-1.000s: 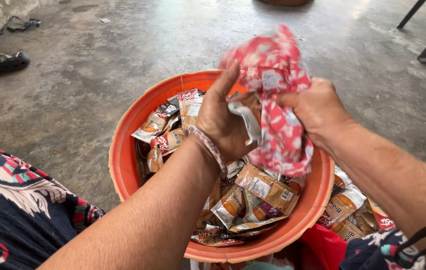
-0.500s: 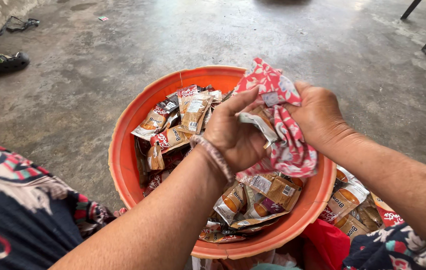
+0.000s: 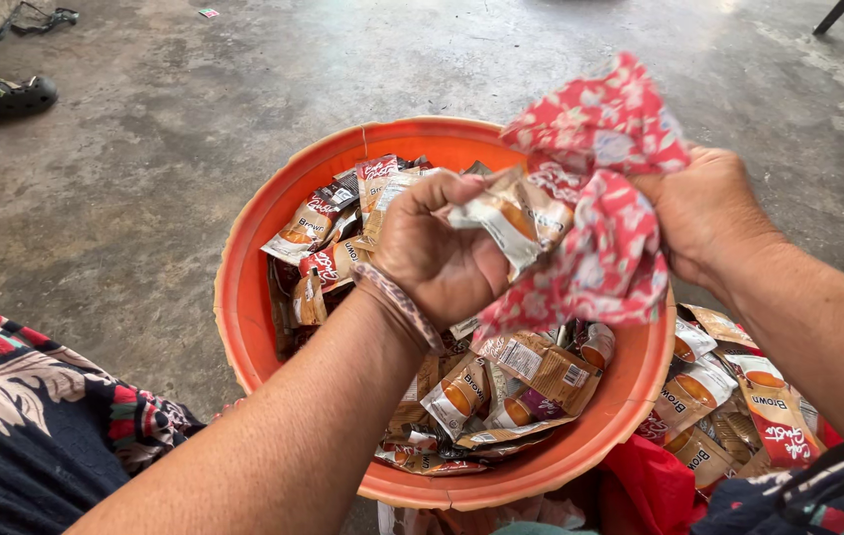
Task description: The person sits on the floor and wipes individual small packets of instant coffee with a patterned cloth. They pick each packet from an orange basin, wipe it thoroughly, and place it back into the basin.
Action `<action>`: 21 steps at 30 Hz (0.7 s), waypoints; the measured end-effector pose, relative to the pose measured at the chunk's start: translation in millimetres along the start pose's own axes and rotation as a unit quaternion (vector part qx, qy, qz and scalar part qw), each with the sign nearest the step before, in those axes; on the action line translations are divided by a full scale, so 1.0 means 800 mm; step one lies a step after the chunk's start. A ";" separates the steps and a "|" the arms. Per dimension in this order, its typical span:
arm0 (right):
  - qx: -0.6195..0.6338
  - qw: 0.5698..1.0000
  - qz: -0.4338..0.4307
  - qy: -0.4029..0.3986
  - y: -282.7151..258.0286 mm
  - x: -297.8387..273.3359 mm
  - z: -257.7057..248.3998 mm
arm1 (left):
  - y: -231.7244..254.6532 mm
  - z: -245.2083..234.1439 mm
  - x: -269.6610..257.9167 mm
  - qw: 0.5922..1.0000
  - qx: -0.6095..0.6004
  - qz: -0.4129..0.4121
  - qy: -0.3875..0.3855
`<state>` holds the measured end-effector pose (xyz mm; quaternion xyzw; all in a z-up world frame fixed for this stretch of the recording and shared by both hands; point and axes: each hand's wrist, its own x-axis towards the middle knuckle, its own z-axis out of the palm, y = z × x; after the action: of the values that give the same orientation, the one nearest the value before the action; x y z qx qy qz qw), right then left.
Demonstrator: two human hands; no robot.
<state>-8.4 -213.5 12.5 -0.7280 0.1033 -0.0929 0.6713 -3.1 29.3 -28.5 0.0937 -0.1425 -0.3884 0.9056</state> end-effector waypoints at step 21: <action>-0.176 0.971 -0.126 -0.100 -0.019 -0.087 0.081 | -0.017 0.046 0.021 0.965 -0.054 0.061 0.247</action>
<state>-57.6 -131.2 22.8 -0.8477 -0.0417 -0.0836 0.5221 -13.8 5.7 5.2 0.1293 0.1016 -0.3038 0.9385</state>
